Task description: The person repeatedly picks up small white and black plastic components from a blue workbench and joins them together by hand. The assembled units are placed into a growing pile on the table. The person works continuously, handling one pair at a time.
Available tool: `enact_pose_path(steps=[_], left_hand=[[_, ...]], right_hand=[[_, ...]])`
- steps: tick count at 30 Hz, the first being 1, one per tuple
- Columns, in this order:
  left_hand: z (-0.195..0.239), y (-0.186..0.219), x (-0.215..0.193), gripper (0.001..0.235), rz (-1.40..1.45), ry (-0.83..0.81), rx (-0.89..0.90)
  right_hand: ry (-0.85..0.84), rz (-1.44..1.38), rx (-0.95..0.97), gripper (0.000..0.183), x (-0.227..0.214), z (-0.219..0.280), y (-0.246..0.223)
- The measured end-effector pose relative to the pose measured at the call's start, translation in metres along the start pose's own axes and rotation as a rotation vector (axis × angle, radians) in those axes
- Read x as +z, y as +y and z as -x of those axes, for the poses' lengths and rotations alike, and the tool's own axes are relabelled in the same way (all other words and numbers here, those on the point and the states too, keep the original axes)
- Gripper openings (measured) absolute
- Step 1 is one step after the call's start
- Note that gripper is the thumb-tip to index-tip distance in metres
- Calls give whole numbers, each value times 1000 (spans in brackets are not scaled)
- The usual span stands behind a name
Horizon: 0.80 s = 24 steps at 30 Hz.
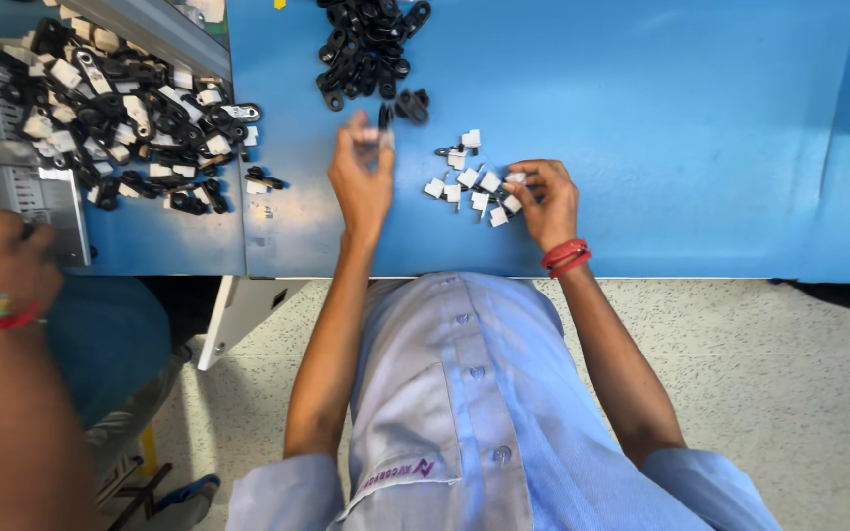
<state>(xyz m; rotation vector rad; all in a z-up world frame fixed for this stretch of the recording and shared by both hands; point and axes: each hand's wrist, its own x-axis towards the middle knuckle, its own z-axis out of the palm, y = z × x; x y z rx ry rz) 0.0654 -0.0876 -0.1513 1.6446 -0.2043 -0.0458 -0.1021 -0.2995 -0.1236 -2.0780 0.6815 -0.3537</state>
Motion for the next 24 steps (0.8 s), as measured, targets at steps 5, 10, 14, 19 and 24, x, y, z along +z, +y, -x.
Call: enact_pose_path(steps=[5, 10, 14, 19, 24], left_hand=[[28, 15, -34, 46, 540, -216, -353], [37, 72, -54, 65, 179, -380, -221], [46, 122, -58, 63, 203, -522, -115], [54, 127, -57, 51, 657, -590, -351], [76, 109, -35, 23, 1056, -645, -755]], right_hand=[[204, 114, -47, 34, 5, 16, -41], [123, -79, -292, 24, 20, 52, -122], [95, -107, -384, 24, 36, 51, -168], [11, -378, -256, 24, 19, 42, -166], [-307, -484, -370, 26, -30, 28, -155]])
